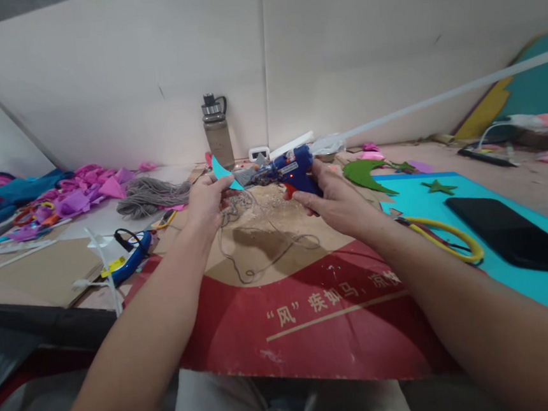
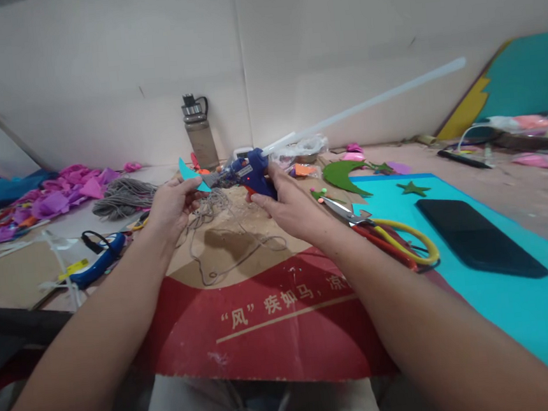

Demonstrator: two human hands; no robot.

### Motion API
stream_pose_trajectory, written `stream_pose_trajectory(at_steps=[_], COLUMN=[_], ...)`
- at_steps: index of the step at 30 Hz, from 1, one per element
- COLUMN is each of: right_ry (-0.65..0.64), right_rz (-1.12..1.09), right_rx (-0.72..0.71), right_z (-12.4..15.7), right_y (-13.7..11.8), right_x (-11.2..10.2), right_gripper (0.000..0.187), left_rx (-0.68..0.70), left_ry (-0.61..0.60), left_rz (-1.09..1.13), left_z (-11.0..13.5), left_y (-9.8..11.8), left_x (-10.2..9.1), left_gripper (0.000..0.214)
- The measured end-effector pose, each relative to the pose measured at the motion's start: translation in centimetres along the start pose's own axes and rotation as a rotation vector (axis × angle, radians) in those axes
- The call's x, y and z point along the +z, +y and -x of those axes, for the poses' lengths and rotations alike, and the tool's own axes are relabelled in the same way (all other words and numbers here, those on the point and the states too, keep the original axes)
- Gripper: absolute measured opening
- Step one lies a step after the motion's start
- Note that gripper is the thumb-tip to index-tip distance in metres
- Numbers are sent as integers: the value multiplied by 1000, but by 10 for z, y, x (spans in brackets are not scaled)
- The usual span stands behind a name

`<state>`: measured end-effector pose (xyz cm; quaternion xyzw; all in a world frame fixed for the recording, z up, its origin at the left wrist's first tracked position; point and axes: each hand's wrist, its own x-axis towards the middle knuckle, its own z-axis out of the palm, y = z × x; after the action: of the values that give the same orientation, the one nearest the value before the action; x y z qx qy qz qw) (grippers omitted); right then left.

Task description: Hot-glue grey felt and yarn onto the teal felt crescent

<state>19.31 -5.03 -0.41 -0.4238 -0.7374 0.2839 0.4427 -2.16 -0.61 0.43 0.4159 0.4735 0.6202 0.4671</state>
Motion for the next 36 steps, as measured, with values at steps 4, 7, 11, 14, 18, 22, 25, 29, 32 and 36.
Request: stream_pose_trajectory(at_steps=[4,7,11,14,18,22,25,29,32,36], right_ry=[-5,-1,8,-1,-4,-13,-13,-13,-25,-24], right_rz=[38,46,49,58,61,63,61,73,90,105], right_rx=[-33,-48,-75,-77,-58,-47,-62,-47,-41,-40], right_z=[-1,-1,-1,-1,-1,-1,-1,-1,0,0], right_y=[4,6,8,8,7,7,7,4,3,4], right_x=[1,1,1,1,1,1,0,0,-1,-2], right_gripper=[40,40,41,39,38,42,42,44,45,47], left_rx=[0,3,2,6,11,6,4,5,4,5], left_ry=[8,8,8,2,-6,-1,-8,-5,-4,-18], left_rz=[-18,-22,-21,-14,-13,-11,-2,1,-2,8], left_z=[1,1,2,2,2,0,0,-1,-1,0], left_y=[0,-1,0,0,-1,-2,-2,-2,-2,-1], left_x=[1,1,2,2,1,1,1,0,0,1], left_gripper=[14,14,11,11,13,14,12,12,11,13])
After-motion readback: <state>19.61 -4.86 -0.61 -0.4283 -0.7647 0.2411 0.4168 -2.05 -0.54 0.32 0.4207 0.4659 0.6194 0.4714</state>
